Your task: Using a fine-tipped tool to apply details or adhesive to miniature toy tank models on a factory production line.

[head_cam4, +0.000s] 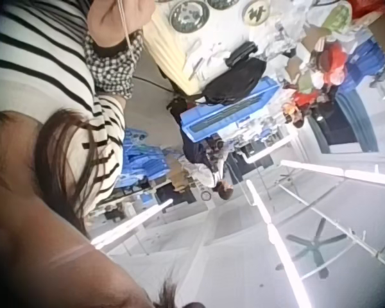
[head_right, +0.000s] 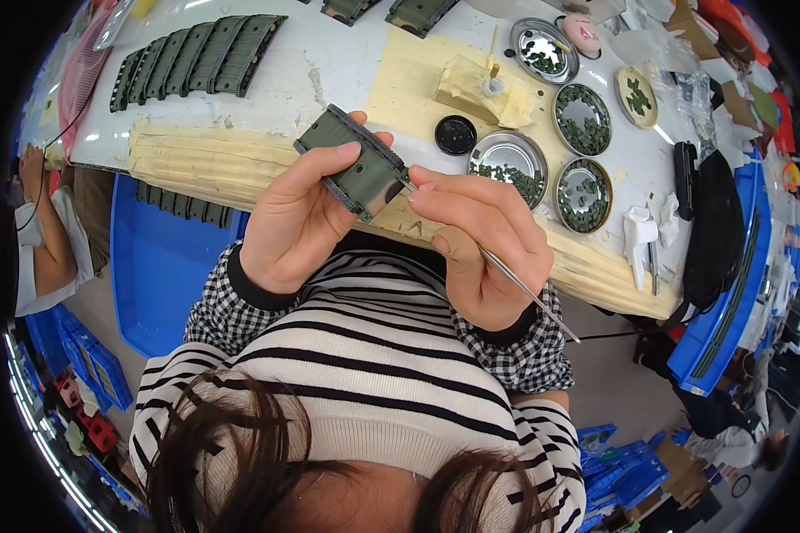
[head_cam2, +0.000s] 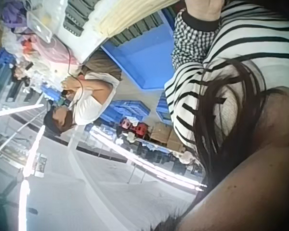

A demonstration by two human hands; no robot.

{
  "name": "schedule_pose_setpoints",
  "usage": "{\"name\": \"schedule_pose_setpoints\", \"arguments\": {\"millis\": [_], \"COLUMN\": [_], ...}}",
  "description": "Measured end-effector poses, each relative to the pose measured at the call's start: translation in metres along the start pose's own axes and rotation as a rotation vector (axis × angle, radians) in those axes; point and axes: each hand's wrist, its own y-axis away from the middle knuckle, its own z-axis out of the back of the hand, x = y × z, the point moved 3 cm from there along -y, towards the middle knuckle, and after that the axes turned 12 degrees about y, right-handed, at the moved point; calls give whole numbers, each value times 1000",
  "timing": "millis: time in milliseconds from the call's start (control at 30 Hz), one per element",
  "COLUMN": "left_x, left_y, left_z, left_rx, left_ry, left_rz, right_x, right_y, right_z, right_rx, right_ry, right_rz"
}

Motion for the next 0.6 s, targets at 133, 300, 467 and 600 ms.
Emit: {"name": "schedule_pose_setpoints", "arguments": {"millis": [133,300,467,600], "left_x": [0,1,2,4], "left_y": [0,1,1,1], "left_z": [1,2,1,2], "left_rx": [-2,-5,-21,-12], "left_ry": [-11,-11,-7,27], "left_rz": [1,0,8,24], "right_x": [0,0,5,6], "right_y": [1,3,2,4], "right_z": [-1,-1,3,2], "right_rx": [6,20,41,38], "right_ry": [-14,6,54,82], "right_rz": [-16,-2,11,51]}}
